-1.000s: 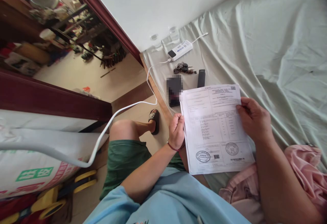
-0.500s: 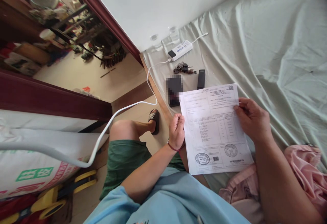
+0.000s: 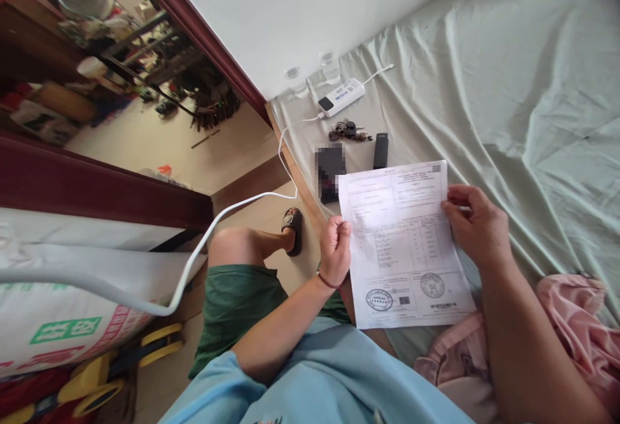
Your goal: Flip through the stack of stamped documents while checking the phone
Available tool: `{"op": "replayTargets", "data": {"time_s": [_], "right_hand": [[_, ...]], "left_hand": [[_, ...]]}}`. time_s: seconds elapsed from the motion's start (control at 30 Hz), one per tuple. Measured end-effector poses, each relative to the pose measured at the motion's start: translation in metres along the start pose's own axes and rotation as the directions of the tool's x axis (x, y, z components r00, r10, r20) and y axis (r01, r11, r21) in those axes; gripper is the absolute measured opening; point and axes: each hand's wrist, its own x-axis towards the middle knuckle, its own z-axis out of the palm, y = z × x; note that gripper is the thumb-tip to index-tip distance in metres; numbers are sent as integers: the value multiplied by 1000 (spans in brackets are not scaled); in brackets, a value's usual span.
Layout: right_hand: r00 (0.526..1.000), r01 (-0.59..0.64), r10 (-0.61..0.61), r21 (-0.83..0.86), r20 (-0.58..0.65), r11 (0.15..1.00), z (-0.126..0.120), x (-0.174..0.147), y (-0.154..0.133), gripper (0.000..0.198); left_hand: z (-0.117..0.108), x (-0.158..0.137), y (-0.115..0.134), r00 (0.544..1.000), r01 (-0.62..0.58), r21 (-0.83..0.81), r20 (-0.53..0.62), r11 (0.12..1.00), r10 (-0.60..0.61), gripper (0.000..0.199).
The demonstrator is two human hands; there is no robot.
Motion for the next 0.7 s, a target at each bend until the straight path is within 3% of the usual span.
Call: {"op": "replayTargets", "data": {"time_s": [0.13,0.23,0.33,0.43,0.5,0.7], "right_hand": [[999,-43,44,144,-1,989,0,1,3,46],[977,-188,142,328,160,926,-3,0,2,57],[920,-333,166,483,356,809,-7,-2,0,46],[890,-396,174,525,421,754,-8,-4,0,34],[895,-392,179,528,409,753,-9,-5,0,31],[902,-371,164,520,400,769,-9,-7,0,31]], "left_hand": [[-5,-7,5,999,-32,-37,7,999,32,39],[-11,-8,14,996,-93,-44,1,995,93,39],[-14,-2,21,994,-109,-49,-17,993,108,41],[-14,7,23,998,-59,-42,3,997,60,37],[-13,13,23,999,-9,-88,51,996,13,37],[-2,34,31,955,252,-440,254,862,-150,52]]}}
